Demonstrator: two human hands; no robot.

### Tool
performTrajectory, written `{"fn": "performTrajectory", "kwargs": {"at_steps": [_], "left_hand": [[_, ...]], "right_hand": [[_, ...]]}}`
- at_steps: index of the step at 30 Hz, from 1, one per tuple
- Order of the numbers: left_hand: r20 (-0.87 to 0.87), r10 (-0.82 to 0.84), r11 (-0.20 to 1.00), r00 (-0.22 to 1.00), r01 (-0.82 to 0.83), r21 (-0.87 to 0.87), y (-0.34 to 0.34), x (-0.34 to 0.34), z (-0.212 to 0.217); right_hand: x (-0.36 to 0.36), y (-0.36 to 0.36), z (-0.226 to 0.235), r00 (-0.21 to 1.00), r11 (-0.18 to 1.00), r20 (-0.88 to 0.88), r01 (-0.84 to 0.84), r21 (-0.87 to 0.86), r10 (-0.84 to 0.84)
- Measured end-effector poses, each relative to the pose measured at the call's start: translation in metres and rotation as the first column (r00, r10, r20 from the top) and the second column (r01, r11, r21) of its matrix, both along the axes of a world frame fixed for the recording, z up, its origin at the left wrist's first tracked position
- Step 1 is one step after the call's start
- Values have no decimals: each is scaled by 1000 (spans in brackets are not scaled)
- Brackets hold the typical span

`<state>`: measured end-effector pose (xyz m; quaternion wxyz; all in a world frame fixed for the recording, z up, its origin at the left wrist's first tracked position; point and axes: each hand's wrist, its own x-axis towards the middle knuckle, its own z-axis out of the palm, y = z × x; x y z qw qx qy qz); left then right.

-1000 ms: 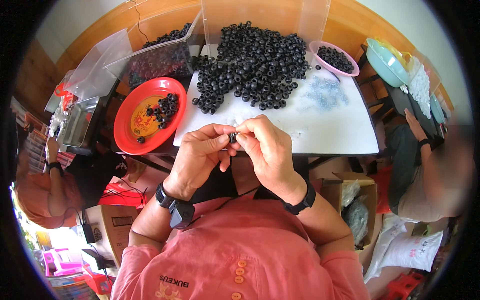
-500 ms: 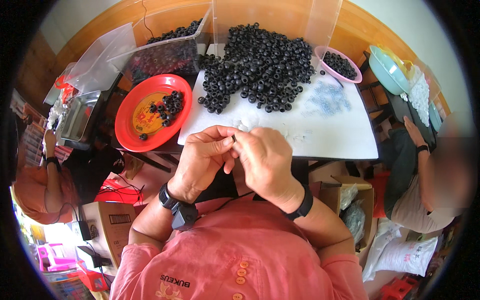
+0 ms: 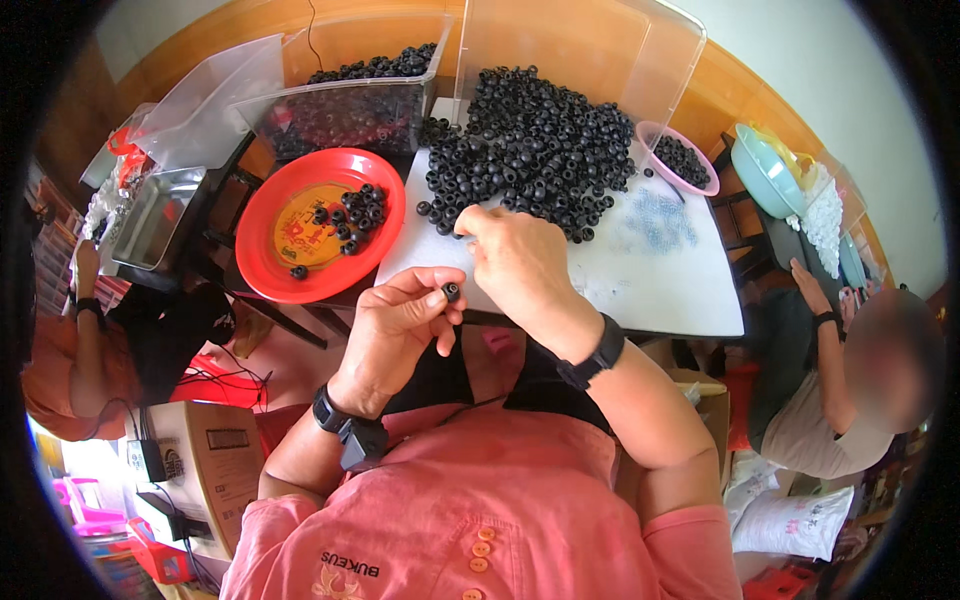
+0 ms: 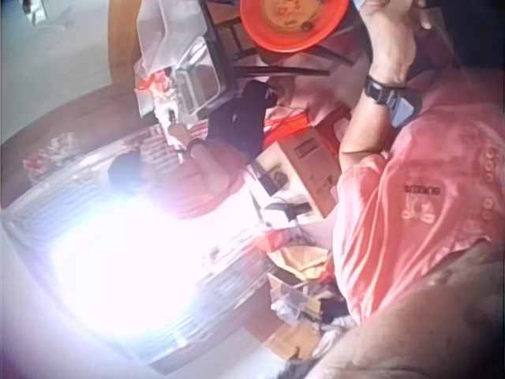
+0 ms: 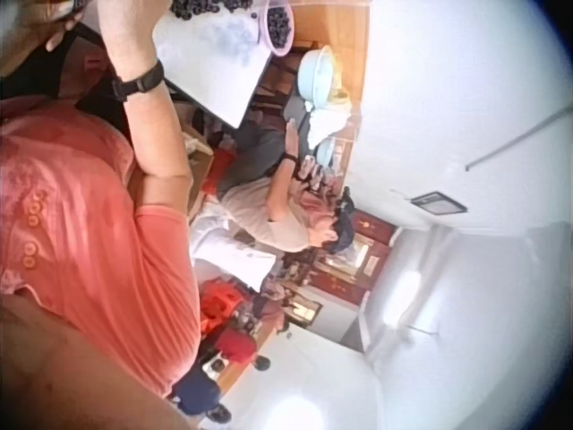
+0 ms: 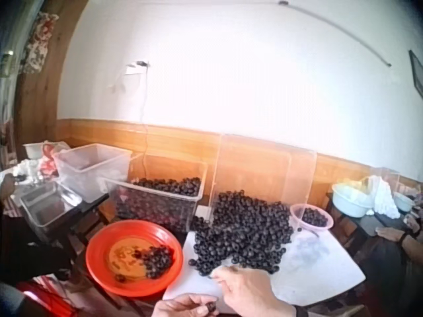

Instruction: Assembling small black plastic components by manually inserting white plastic pieces into them.

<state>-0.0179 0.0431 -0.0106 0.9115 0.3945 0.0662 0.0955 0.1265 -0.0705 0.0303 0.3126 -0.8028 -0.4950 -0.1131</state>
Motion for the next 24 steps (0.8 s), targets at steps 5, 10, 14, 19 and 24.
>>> {"fn": "performTrajectory", "kwargs": {"at_steps": [5, 10, 14, 19, 24], "left_hand": [[66, -62, 994, 996, 68, -88, 7, -2, -10], [109, -62, 987, 992, 78, -143, 12, -2, -16], [97, -77, 982, 992, 93, -164, 15, 2, -18], [140, -95, 973, 986, 122, -197, 16, -1, -20], [127, -96, 975, 987, 118, -186, 17, 0, -21]], "right_hand": [[6, 17, -4, 993, 972, 110, 71, -224, -47], [0, 20, 7, 987, 907, 94, 154, -392, -128], [16, 14, 6, 993, 951, -5, 108, -290, -114], [23, 31, 13, 995, 963, 42, 103, -249, -95], [27, 43, 15, 997, 936, 23, 75, -344, -72]]}}
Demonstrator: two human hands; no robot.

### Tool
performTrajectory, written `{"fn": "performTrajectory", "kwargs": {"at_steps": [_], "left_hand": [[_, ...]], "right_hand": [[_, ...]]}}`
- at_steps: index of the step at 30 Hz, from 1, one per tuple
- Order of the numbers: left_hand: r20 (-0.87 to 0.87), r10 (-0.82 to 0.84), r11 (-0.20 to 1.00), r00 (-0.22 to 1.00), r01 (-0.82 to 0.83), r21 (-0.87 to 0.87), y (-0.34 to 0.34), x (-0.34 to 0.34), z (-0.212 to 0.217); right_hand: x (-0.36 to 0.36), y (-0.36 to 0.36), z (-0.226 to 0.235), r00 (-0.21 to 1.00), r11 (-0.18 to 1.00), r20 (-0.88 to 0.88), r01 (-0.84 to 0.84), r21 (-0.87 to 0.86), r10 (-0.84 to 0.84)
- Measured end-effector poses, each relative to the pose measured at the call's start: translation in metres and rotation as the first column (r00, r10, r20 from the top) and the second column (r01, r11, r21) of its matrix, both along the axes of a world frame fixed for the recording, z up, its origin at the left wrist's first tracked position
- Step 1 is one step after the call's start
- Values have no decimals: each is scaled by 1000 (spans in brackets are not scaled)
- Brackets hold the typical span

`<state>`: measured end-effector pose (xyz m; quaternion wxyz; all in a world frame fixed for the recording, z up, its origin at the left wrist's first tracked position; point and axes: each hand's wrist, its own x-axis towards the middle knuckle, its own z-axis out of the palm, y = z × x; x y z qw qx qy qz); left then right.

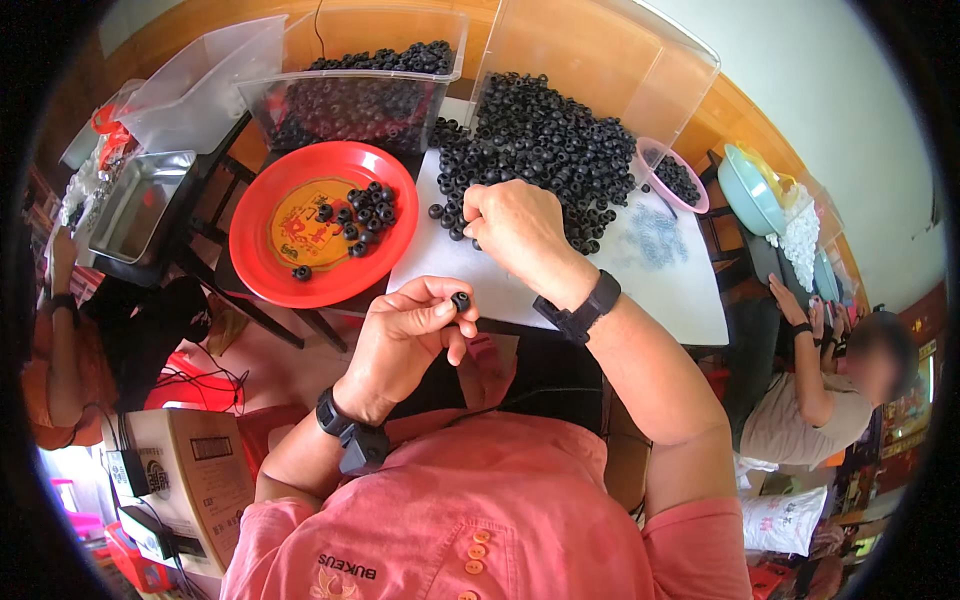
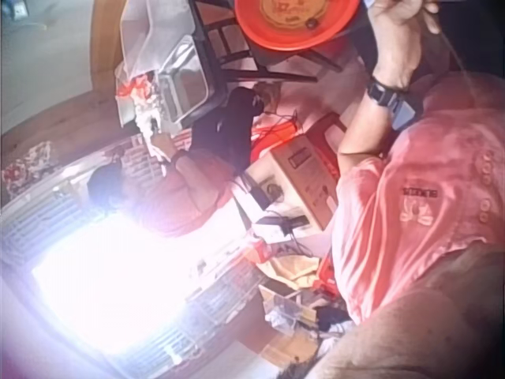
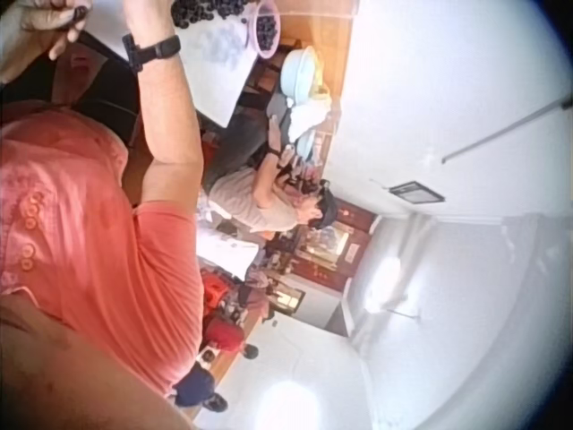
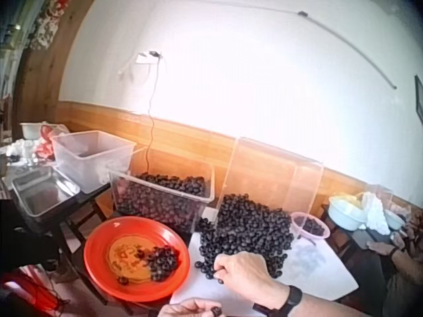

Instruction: Assembling small black plastic components by manually inserting white plastic pieces into them.

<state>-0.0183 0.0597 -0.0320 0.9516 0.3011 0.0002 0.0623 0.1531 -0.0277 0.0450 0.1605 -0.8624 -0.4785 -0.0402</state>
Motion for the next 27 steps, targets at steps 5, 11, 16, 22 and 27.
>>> {"fn": "performTrajectory", "kwargs": {"at_steps": [5, 11, 16, 22, 27], "left_hand": [[10, -1, 1000, 1000, 1, 3, 0, -1, 0], [16, 0, 1000, 1000, 0, -14, -1, -1, -2], [12, 6, 1000, 1000, -6, 7, -2, 0, -1], [2, 24, 999, 1000, -24, 23, -2, -1, -3], [14, 31, 999, 999, -31, 39, -1, -1, -3]], "right_hand": [[-3, 5, 0, 993, 999, 116, -36, -12, 37], [-10, 10, 2, 985, 1000, 171, 7, -25, -3], [-4, 11, -7, 978, 1000, 207, -24, -2, 24], [-24, -19, 16, 982, 999, 183, -51, 2, 50], [-50, -76, 12, 997, 999, -69, 24, -39, -27]]}}
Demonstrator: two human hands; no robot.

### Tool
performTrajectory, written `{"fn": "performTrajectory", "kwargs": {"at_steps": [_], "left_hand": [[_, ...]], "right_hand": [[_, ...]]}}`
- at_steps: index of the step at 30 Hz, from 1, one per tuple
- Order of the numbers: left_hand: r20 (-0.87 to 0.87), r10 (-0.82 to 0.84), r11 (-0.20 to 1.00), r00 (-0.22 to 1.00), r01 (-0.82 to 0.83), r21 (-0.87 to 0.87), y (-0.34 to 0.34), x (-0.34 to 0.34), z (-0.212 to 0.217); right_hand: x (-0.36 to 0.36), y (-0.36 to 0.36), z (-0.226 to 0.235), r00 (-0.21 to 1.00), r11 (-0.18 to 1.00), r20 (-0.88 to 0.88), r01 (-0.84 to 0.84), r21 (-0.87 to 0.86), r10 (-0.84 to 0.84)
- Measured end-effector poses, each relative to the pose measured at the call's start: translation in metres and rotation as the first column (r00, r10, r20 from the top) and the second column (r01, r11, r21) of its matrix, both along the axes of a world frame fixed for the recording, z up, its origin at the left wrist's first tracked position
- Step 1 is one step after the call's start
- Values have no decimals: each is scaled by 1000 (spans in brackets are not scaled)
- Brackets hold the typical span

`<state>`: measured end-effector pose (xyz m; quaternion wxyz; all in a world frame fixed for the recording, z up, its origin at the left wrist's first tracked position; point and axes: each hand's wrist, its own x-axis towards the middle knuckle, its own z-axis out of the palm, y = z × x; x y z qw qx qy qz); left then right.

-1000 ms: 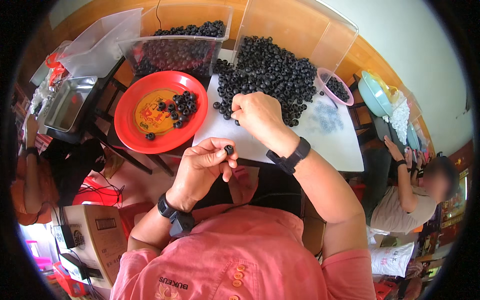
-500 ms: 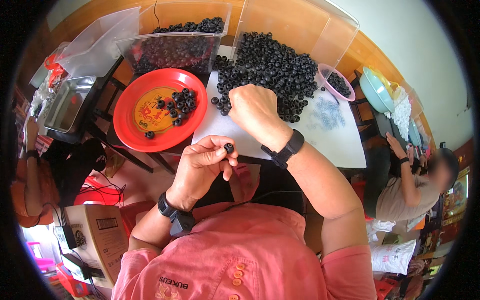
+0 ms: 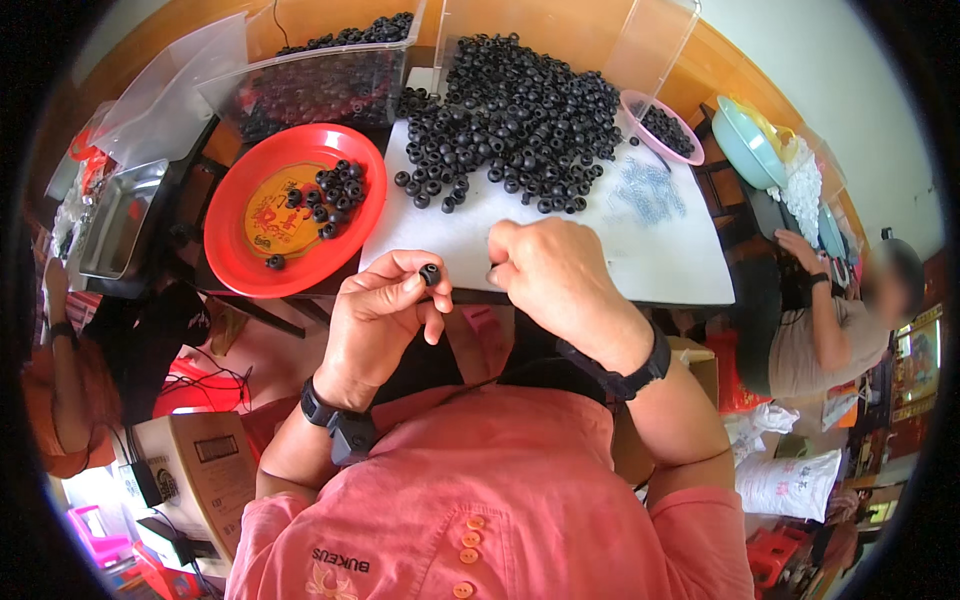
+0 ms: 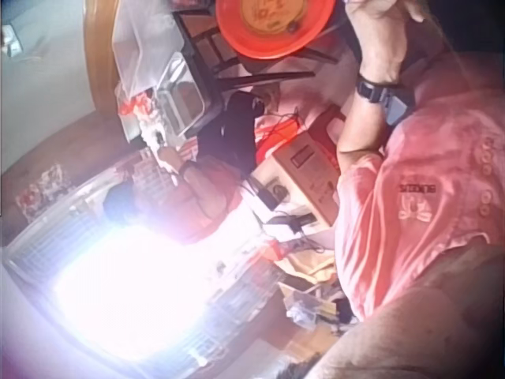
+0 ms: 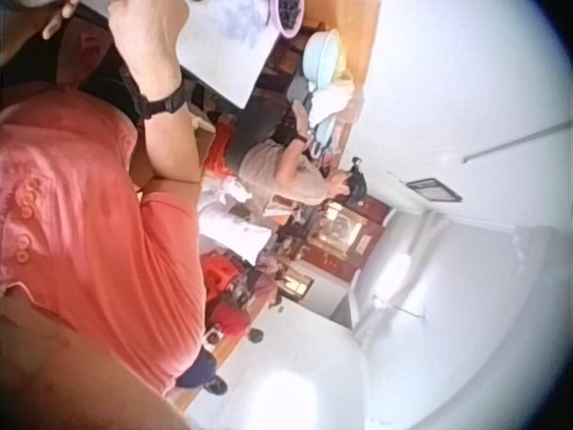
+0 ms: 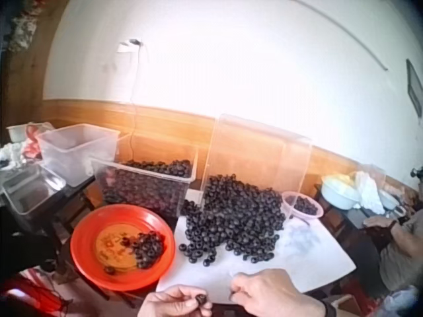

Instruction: Assembling small black plastic components by manually inserting white plastic pieces into them.

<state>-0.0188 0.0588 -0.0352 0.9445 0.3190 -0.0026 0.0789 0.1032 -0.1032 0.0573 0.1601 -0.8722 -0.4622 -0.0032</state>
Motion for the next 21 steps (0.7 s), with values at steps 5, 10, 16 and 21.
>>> {"fn": "performTrajectory", "kwargs": {"at_steps": [5, 10, 16, 21], "left_hand": [[-14, 27, 998, 1000, -27, 60, -3, 1, 5], [-40, 62, 995, 997, -58, 86, -7, 0, 8], [-65, 77, 992, 995, -70, 101, -7, 0, 14], [-117, 134, 975, 984, -110, 192, -11, -1, 28]], "right_hand": [[7, -11, -34, 993, 983, 119, -26, 181, 4], [1, -9, -42, 946, 980, 312, -139, 143, 89], [0, -20, -51, 858, 956, 480, -269, 115, 183], [12, -20, -61, 951, 950, 288, -186, 251, 110]]}}
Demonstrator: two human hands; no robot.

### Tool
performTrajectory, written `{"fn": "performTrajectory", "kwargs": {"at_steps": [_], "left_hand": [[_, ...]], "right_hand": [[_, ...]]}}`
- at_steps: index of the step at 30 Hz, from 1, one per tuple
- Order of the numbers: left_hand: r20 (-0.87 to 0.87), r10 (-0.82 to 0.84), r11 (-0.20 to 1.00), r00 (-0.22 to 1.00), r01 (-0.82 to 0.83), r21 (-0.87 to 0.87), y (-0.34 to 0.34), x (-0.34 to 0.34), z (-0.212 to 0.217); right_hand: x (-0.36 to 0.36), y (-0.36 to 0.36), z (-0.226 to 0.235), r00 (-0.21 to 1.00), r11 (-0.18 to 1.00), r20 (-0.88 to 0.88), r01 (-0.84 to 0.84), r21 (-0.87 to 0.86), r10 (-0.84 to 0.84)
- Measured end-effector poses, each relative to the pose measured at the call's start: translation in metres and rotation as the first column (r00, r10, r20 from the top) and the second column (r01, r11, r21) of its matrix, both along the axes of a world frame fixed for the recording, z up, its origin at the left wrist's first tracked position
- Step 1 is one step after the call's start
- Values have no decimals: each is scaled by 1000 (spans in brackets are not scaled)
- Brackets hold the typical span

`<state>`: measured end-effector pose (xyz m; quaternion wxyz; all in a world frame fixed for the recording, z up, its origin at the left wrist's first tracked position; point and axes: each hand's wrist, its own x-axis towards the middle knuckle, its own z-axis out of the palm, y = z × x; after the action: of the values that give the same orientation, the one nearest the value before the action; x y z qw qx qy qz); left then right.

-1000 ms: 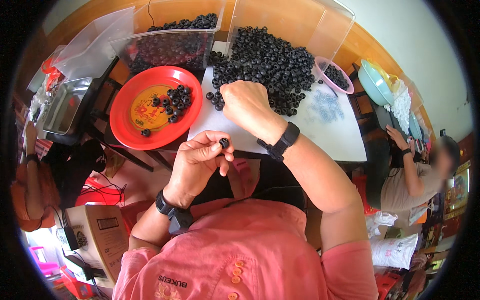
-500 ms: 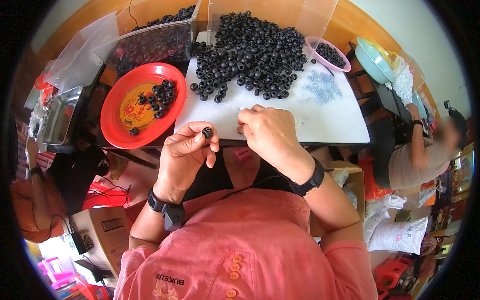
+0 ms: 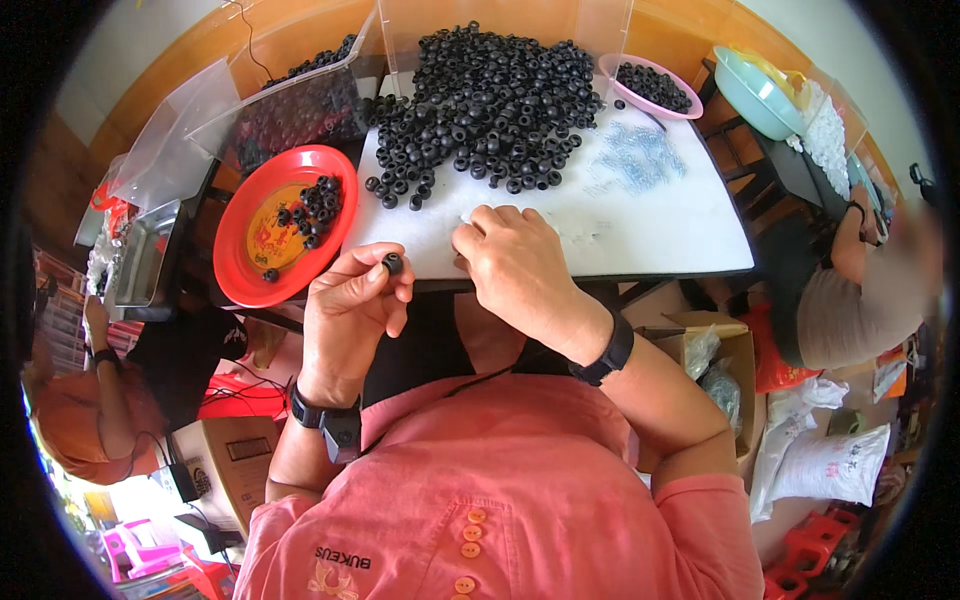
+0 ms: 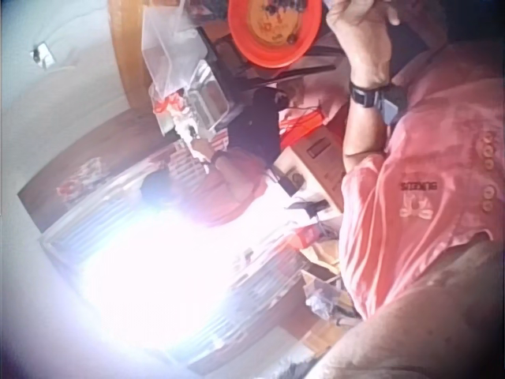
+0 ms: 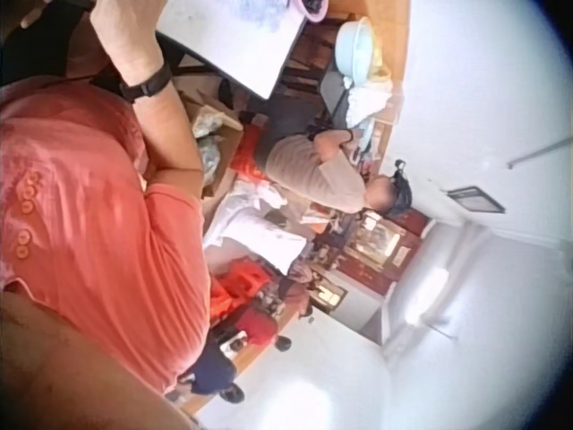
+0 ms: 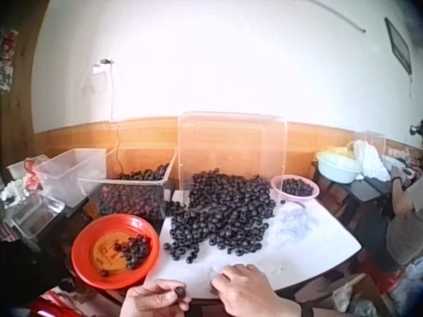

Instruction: Assembling small black plastic components by manually inserting white plastic pieces into them.

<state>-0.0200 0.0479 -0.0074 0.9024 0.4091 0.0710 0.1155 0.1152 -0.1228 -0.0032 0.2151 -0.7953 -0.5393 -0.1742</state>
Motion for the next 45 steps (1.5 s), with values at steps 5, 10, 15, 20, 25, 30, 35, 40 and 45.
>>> {"fn": "performTrajectory", "kwargs": {"at_steps": [5, 10, 15, 20, 25, 30, 35, 40, 45], "left_hand": [[-15, 36, 995, 999, -35, 90, -3, 19, 11], [-65, 21, 991, 998, -12, 132, -8, 40, 7], [-62, 34, 986, 997, -24, 163, -12, 40, 5], [-53, 40, 985, 998, -31, 167, -16, 40, 2], [-34, 24, 985, 999, -18, 171, -14, 38, -1], [-31, 24, 982, 999, -18, 186, -16, 39, -1], [-45, 41, 983, 998, -32, 182, -17, 39, -2], [-28, 39, 983, 999, -33, 182, -16, 39, -6], [-42, 39, 984, 998, -31, 178, -17, 38, -4]], "right_hand": [[4, 1, -7, 984, 995, 145, 99, 26, -102], [5, 3, -11, 972, 994, 210, 97, 55, -106], [8, 2, -13, 980, 994, 198, -8, 105, -13], [11, 0, -7, 993, 983, 118, -39, 178, 18], [12, 0, 19, 950, 909, -281, -10, 416, 139], [12, 7, 25, 858, 888, -461, 11, 459, 228], [9, 14, 25, 874, 896, -420, -37, 443, 244], [8, 15, 24, 896, 912, -369, -88, 401, 248], [7, 16, 21, 851, 898, -425, -115, 425, 310]]}}
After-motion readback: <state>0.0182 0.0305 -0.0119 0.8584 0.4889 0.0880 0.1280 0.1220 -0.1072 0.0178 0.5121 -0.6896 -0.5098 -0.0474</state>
